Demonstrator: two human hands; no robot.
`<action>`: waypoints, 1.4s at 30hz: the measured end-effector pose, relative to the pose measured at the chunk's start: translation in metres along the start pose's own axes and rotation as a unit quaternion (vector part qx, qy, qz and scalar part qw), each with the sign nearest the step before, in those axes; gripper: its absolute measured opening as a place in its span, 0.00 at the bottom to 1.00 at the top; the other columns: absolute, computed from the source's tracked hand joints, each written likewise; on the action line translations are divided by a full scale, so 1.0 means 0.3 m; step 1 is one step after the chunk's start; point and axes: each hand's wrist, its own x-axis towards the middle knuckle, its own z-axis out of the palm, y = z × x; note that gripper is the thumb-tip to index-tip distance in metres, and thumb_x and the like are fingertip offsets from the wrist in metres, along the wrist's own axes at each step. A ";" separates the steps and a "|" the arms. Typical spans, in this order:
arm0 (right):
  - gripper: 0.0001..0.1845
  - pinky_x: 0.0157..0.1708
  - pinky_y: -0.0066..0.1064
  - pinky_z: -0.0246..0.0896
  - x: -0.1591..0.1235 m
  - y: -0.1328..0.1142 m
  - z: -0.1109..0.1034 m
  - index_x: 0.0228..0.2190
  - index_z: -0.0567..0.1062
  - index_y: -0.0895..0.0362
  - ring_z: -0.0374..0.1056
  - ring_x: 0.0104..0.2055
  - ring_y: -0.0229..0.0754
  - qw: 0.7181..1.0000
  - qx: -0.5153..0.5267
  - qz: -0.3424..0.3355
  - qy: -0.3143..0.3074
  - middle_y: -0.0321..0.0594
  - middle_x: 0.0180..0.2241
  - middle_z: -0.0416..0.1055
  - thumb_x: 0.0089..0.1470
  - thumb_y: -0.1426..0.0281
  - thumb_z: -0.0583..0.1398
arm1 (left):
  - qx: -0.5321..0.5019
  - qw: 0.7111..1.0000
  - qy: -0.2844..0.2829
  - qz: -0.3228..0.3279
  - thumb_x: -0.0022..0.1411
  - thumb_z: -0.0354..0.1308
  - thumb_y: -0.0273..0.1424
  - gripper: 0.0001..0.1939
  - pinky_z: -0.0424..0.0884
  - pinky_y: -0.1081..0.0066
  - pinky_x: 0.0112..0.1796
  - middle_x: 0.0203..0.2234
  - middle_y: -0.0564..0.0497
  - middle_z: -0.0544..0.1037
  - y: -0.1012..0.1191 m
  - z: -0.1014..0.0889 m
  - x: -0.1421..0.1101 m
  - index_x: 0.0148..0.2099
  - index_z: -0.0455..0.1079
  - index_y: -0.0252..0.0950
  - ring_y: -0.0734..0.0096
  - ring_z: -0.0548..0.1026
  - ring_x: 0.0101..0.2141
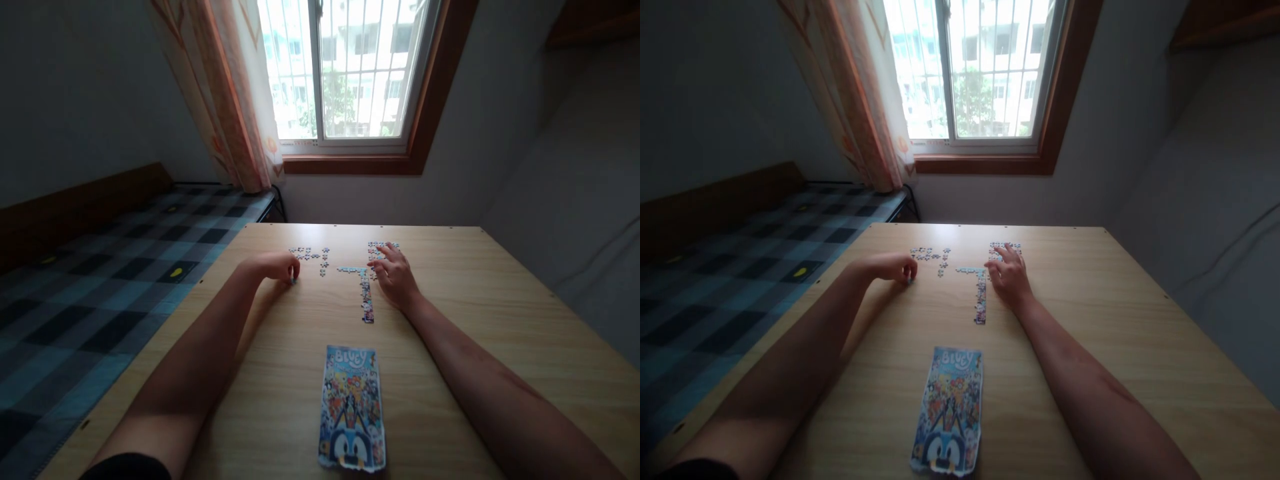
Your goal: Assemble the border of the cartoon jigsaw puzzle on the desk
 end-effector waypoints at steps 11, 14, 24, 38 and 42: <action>0.20 0.66 0.55 0.46 0.002 0.006 0.001 0.37 0.83 0.54 0.52 0.69 0.54 1.000 -0.002 -0.010 0.001 0.46 0.58 0.69 0.64 0.65 0.51 | -0.009 0.999 -0.041 -0.030 0.44 0.64 0.34 0.16 0.65 0.71 0.32 0.32 0.47 0.81 0.048 0.002 -0.011 0.38 0.79 0.35 0.65 0.74 0.31; 0.20 0.67 0.55 0.47 0.002 0.010 0.003 0.37 0.83 0.54 0.52 0.69 0.53 1.000 -0.001 -0.010 -0.002 0.46 0.59 0.69 0.64 0.65 0.51 | -0.017 0.998 -0.046 -0.030 0.43 0.64 0.34 0.16 0.65 0.71 0.30 0.32 0.48 0.80 0.046 0.005 -0.009 0.37 0.78 0.35 0.66 0.73 0.30; 0.19 0.66 0.54 0.48 0.007 0.004 0.000 0.37 0.83 0.54 0.51 0.69 0.54 1.000 0.007 -0.026 -0.016 0.46 0.59 0.69 0.64 0.63 0.53 | -0.060 0.997 -0.041 0.025 0.42 0.63 0.31 0.10 0.63 0.71 0.29 0.28 0.52 0.78 0.054 0.005 -0.010 0.31 0.74 0.37 0.68 0.71 0.29; 0.17 0.66 0.53 0.47 0.012 -0.033 -0.006 0.36 0.83 0.54 0.51 0.69 0.54 0.999 -0.010 -0.030 -0.024 0.46 0.59 0.69 0.64 0.64 0.54 | -0.309 0.923 0.227 0.010 0.55 0.62 0.31 0.09 0.66 0.72 0.32 0.30 0.49 0.80 0.253 0.091 0.118 0.39 0.77 0.34 0.70 0.74 0.30; 0.16 0.67 0.60 0.39 0.012 -0.051 -0.007 0.41 0.82 0.50 0.46 0.71 0.55 0.997 -0.019 -0.027 -0.066 0.44 0.63 0.64 0.64 0.63 0.55 | -0.247 0.931 0.269 -0.020 0.58 0.60 0.31 0.10 0.67 0.71 0.35 0.33 0.49 0.82 0.282 0.104 0.125 0.41 0.80 0.37 0.68 0.77 0.33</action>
